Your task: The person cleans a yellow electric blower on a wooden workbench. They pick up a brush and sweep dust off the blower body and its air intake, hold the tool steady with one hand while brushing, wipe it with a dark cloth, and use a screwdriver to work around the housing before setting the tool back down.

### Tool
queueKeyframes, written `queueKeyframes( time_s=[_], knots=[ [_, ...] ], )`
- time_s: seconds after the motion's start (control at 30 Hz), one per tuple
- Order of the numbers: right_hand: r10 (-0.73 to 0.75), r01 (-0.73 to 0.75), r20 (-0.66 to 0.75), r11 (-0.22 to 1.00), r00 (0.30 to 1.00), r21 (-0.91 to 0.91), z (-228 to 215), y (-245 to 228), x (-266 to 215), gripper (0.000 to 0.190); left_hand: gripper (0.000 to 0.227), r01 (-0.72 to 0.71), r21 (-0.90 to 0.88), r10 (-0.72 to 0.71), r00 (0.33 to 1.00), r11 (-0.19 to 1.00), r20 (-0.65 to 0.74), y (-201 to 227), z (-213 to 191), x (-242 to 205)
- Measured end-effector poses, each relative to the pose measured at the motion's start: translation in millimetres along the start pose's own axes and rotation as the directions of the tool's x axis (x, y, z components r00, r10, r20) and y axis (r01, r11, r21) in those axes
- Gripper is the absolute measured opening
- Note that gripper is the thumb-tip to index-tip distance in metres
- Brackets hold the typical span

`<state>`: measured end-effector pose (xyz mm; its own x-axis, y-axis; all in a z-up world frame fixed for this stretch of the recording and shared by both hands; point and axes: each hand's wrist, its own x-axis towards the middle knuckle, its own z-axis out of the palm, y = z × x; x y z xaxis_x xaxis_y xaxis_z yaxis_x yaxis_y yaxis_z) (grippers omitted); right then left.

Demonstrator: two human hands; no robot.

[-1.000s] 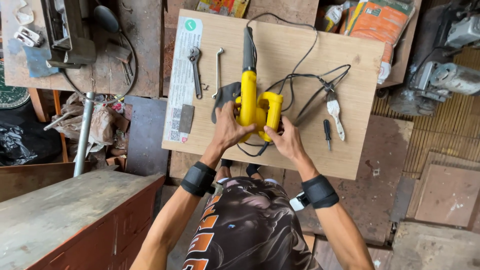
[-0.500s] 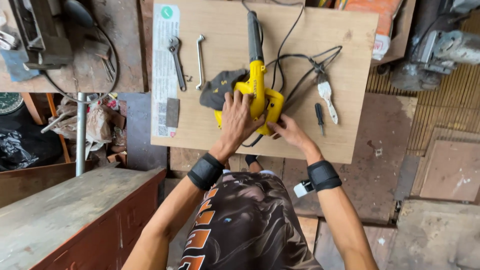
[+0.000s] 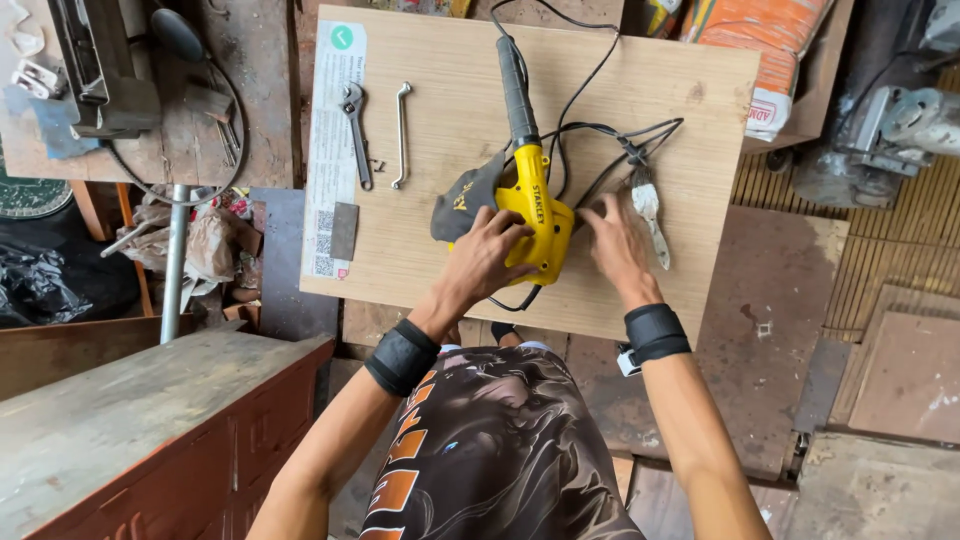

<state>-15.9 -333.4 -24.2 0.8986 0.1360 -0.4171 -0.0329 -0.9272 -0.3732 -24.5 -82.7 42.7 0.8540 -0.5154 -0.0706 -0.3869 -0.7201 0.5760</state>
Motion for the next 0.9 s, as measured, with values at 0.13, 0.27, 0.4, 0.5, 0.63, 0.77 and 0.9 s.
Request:
queueKeyframes(
  time_s=[0.13,0.27,0.4,0.5,0.63,0.77,0.9],
  knots=[
    [-0.285,0.241,-0.265,0.952,0.921,-0.187,53.5,35.9,27.0,0.058,0.072,0.028,-0.062,-0.029,0.999,0.998,-0.022,13.1,-7.0,-2.1],
    [-0.291,0.252,-0.132,0.934,0.948,-0.253,45.4,40.2,23.9,0.06,0.062,0.011,-0.115,-0.012,1.0,0.993,-0.008,3.7,-5.7,-11.6],
    [-0.351,0.309,-0.126,0.913,0.928,-0.267,29.7,50.4,7.0,0.066,0.048,-0.05,-0.193,0.047,0.999,0.98,-0.019,-5.7,-8.7,-15.7],
    [-0.394,0.358,-0.179,0.911,0.901,-0.205,20.2,62.3,0.5,0.067,0.042,-0.053,-0.202,0.054,0.999,0.978,0.0,-6.3,-5.8,-16.8],
    [-0.418,0.363,-0.32,0.906,0.85,-0.217,0.0,68.9,-11.3,0.062,0.039,0.026,-0.203,-0.01,0.997,0.979,0.08,-3.5,-8.1,-17.3],
    [-0.385,0.445,-0.538,0.895,0.75,-0.02,-24.6,66.8,-25.0,0.044,0.053,0.018,-0.028,-0.022,0.989,0.999,-0.148,-2.7,-10.6,-19.6],
    [-0.387,0.589,-0.702,0.806,0.598,0.057,-75.8,28.0,-50.2,0.038,0.069,0.094,-0.082,-0.107,0.98,0.992,-0.166,-3.5,-10.8,-20.4]
  ],
)
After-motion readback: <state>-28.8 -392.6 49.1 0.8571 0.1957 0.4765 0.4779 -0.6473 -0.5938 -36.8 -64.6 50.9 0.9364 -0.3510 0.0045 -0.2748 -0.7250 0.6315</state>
